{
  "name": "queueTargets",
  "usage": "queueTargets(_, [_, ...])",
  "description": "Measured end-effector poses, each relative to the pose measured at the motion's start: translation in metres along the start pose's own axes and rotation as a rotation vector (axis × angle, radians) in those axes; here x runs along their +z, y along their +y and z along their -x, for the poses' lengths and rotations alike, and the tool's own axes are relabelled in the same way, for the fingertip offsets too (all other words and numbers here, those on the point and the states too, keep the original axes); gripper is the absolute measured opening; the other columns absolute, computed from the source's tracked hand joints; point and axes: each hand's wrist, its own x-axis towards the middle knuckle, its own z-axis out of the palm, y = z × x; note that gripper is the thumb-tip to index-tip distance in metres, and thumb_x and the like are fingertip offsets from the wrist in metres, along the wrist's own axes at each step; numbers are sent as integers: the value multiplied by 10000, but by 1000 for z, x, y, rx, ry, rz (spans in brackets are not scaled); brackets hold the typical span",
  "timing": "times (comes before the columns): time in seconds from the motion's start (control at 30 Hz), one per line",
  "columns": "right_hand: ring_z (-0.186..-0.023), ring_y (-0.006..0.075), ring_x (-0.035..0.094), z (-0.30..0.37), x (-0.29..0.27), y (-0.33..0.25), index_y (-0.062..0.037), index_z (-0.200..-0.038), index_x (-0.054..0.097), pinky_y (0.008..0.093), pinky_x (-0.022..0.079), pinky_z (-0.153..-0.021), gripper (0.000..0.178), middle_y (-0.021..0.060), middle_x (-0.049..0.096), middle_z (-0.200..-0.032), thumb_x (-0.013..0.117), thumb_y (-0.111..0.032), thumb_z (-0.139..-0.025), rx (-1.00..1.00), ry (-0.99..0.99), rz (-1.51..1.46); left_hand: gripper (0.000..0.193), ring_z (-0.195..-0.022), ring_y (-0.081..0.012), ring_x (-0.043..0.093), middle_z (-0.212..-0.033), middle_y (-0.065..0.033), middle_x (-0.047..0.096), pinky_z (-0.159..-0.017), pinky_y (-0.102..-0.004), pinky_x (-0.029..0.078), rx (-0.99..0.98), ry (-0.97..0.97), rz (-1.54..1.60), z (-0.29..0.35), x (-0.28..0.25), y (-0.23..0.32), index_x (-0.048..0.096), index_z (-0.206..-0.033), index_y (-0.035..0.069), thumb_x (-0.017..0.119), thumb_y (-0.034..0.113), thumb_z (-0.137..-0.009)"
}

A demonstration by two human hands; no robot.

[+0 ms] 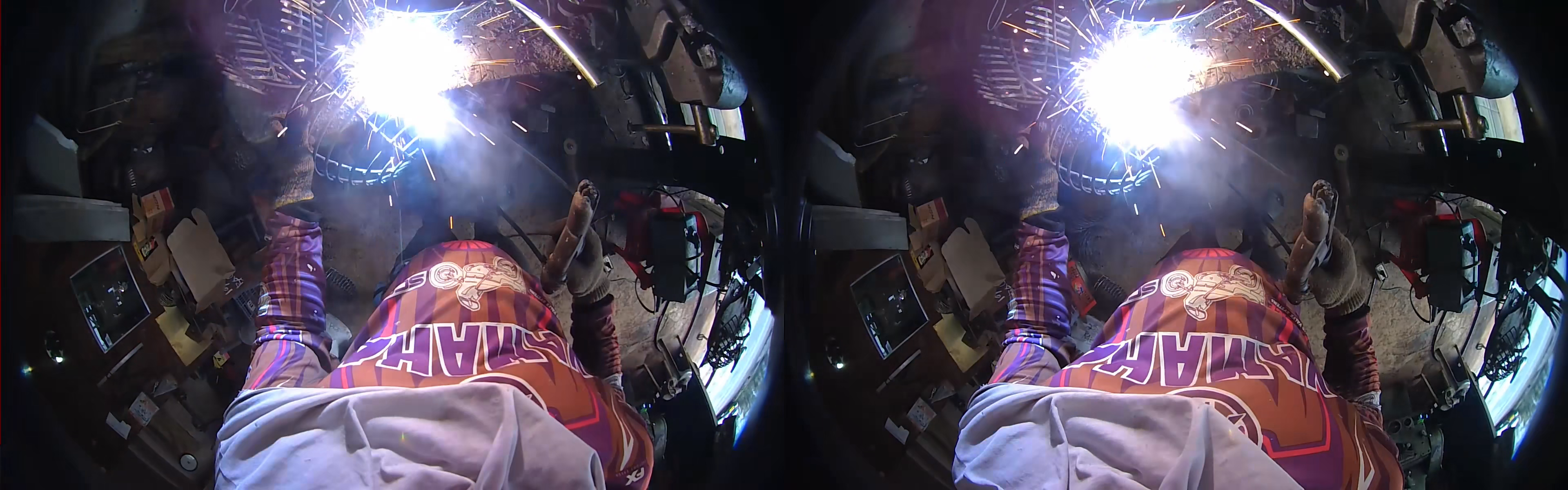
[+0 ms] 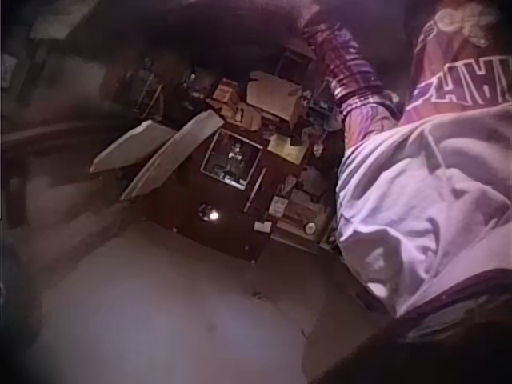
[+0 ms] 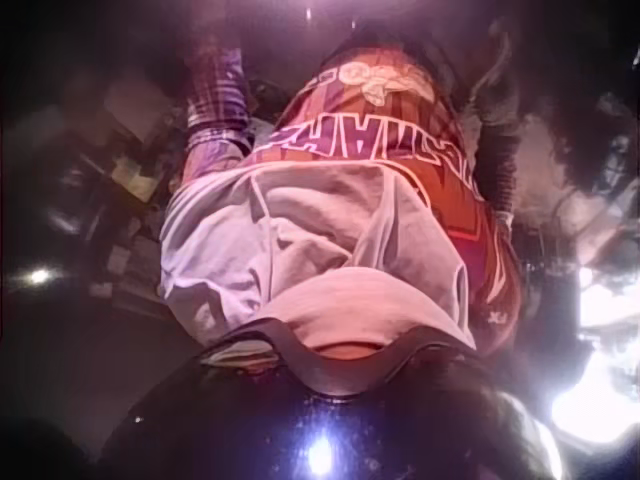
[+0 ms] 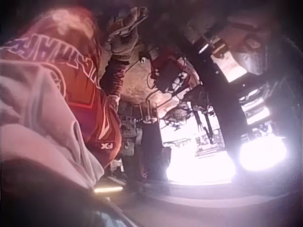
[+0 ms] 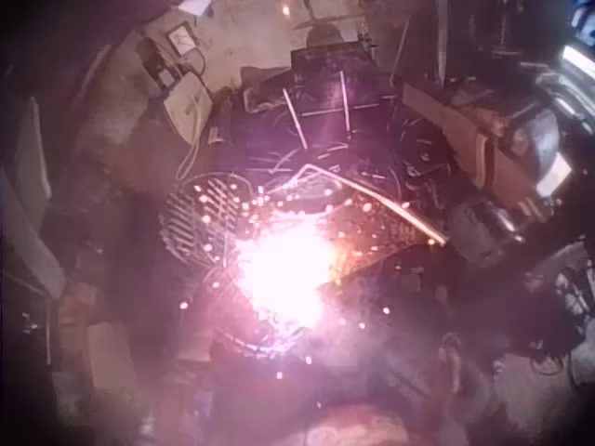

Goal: The person positions and welds a wire cage frame onto a metal base using a welding torch.

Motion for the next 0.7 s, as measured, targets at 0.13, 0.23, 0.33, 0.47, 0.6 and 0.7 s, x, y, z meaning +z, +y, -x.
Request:
queueTargets(0.13, [-658,90,604,-2,1,-8,-37,-1058,623,256,495,-610,258,-8,618,-761,699,-166,-847,150,-14,-154,339,-827,-204,581,-962,-81,653,-736,-358,464,-9,-2,0,0,2,4,666,-1118,39,683,323,-935])
queueTargets(0.23, [-660,101,611,-4,8,-21,-37,-1037,628,260,495,-607,233,-1,625,-763,685,-165,-851,104,-31,-121,337,-865,-220,593,-995,-92,654,-765,-367,473,-17,-3,24,2,0,12,659,-1153,43,670,308,-945])
queueTargets(0.33, [-661,115,615,-2,3,-13,-32,-1029,627,282,503,-595,217,6,630,-782,665,-168,-864,22,-26,61,338,-903,-236,606,-1027,-104,656,-795,-376,483,-25,-10,45,0,0,10,652,-1188,48,657,292,-955])
queueTargets(0.47, [-651,125,612,-3,0,-5,-7,-1068,610,291,502,-583,271,23,626,-769,653,-190,-871,-7,-31,81,344,-954,-258,623,-1070,-119,658,-834,-387,495,-27,-36,67,-2,-1,-3,643,-1235,54,640,271,-969])
queueTargets(0.6, [-675,140,621,0,2,-12,20,-1100,600,298,500,-578,350,35,632,-781,671,-192,-830,50,24,72,355,-1004,-279,640,-1113,-135,659,-874,-399,508,-85,-89,350,-8,-2,-40,634,-1282,60,623,250,-982])
queueTargets(0.7, [-709,141,628,1,3,-6,11,-1079,627,304,510,-626,333,36,647,-816,670,-169,-802,87,85,-44,350,-1026,-285,652,-1142,-140,663,-894,-400,515,37,-106,16,0,-5,-11,639,-1287,50,619,227,-986])
